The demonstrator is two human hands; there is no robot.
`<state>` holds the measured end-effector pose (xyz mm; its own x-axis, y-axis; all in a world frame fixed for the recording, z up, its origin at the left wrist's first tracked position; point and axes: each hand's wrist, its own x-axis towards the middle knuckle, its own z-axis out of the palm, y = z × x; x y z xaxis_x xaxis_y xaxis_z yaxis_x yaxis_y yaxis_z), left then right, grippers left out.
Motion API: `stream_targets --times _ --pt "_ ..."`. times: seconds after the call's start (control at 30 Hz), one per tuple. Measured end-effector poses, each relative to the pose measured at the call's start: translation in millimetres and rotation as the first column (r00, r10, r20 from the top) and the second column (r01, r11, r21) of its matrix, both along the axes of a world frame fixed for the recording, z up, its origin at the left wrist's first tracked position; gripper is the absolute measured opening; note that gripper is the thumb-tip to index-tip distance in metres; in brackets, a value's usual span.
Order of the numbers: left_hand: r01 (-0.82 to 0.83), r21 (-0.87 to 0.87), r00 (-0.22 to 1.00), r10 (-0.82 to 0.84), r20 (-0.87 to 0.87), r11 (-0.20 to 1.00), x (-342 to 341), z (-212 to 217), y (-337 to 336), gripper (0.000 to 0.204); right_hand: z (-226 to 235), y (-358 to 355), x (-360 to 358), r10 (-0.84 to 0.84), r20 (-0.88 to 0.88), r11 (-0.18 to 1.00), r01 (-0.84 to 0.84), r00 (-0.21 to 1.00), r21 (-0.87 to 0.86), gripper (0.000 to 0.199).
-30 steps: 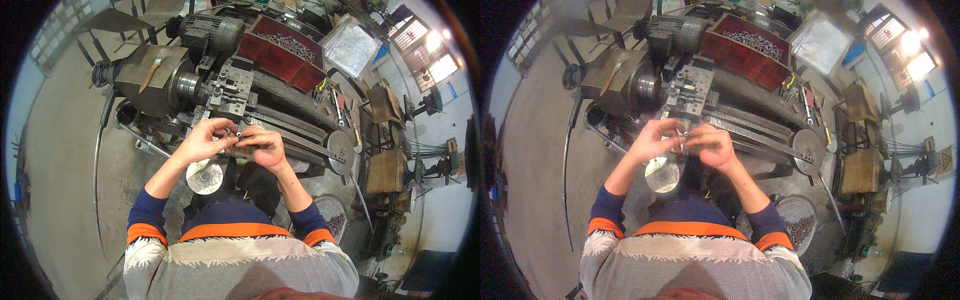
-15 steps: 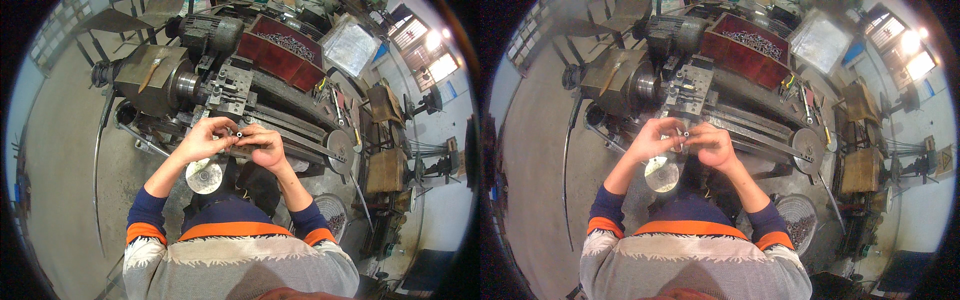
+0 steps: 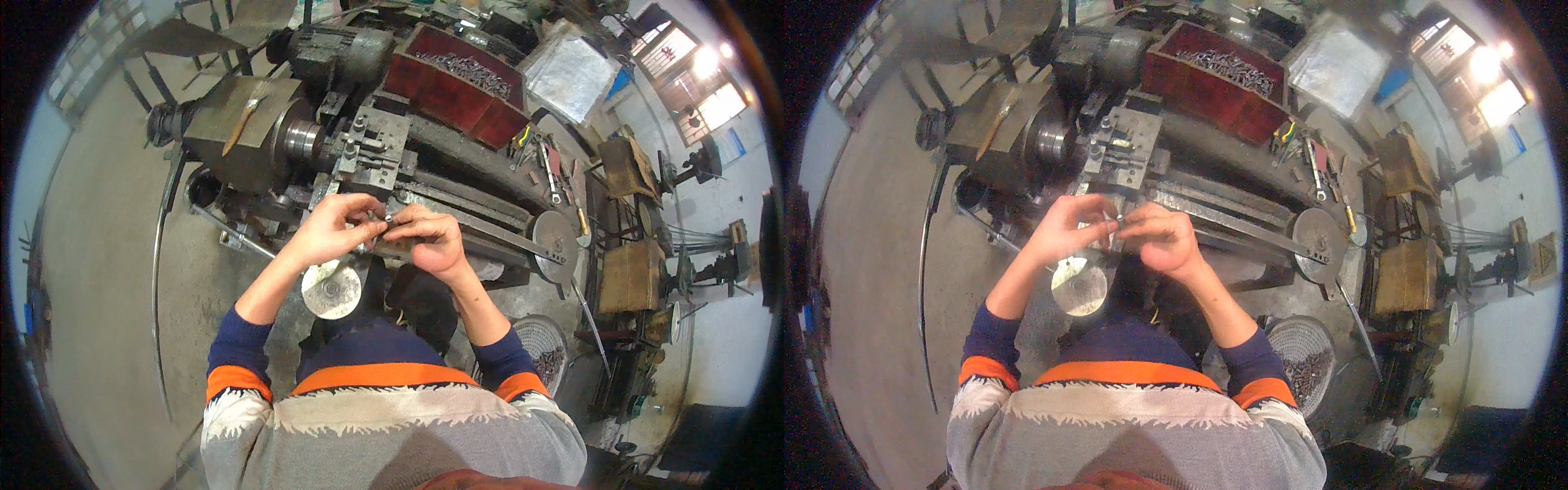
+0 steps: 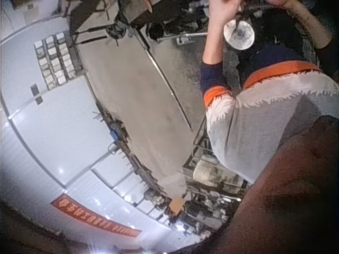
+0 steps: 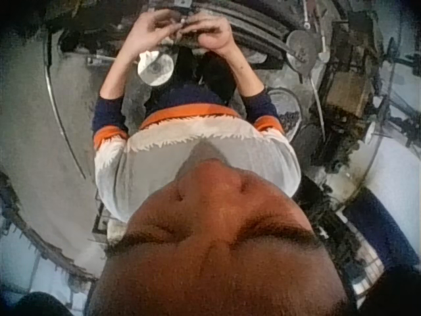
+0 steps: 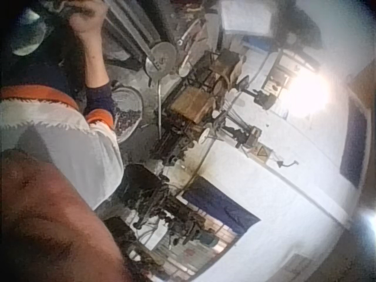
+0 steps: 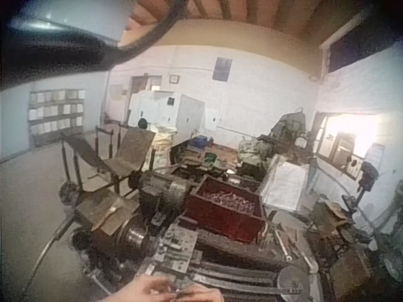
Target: The person operates a metal lathe, repeatedly loading small metal rods into the chuck, turning the machine on to machine the parts, and then removing the finished pieces. The person places the finished parts into a nearby metal basket.
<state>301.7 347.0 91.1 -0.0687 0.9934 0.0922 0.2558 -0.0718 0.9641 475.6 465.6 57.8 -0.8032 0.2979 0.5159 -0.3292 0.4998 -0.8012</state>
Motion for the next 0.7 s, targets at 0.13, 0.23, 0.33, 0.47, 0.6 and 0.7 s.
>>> stream_targets --times 0.13,0.23,0.33,0.47,0.6,0.7 --pt "-0.144 -0.027 0.989 0.145 0.035 0.989 -20 -12 -15 0.019 -3 14 7 -0.032 -0.011 0.999 0.032 0.999 0.006 0.057" --pt "-0.337 -0.119 0.929 0.350 0.117 0.934 -42 -24 -42 0.013 -6 47 20 -0.114 0.048 0.991 0.110 0.992 0.077 0.039" --pt "-0.500 -0.179 0.839 0.525 0.141 0.847 -59 -38 -70 0.012 0 107 30 -0.289 0.161 0.937 0.244 0.944 0.250 0.030" --pt "-0.545 -0.096 0.814 0.553 0.178 0.833 -80 -77 -89 0.018 33 203 15 -0.565 0.103 0.783 0.492 0.819 0.380 0.022" --pt "-0.554 0.029 0.832 0.555 -0.016 0.832 -80 -77 -70 0.030 68 215 7 -0.697 0.195 0.711 0.631 0.690 0.310 0.047" --pt "-0.476 0.109 0.802 0.482 -0.352 0.873 -97 -104 -64 0.035 30 198 5 -0.595 0.150 0.787 0.536 0.789 0.304 0.051"
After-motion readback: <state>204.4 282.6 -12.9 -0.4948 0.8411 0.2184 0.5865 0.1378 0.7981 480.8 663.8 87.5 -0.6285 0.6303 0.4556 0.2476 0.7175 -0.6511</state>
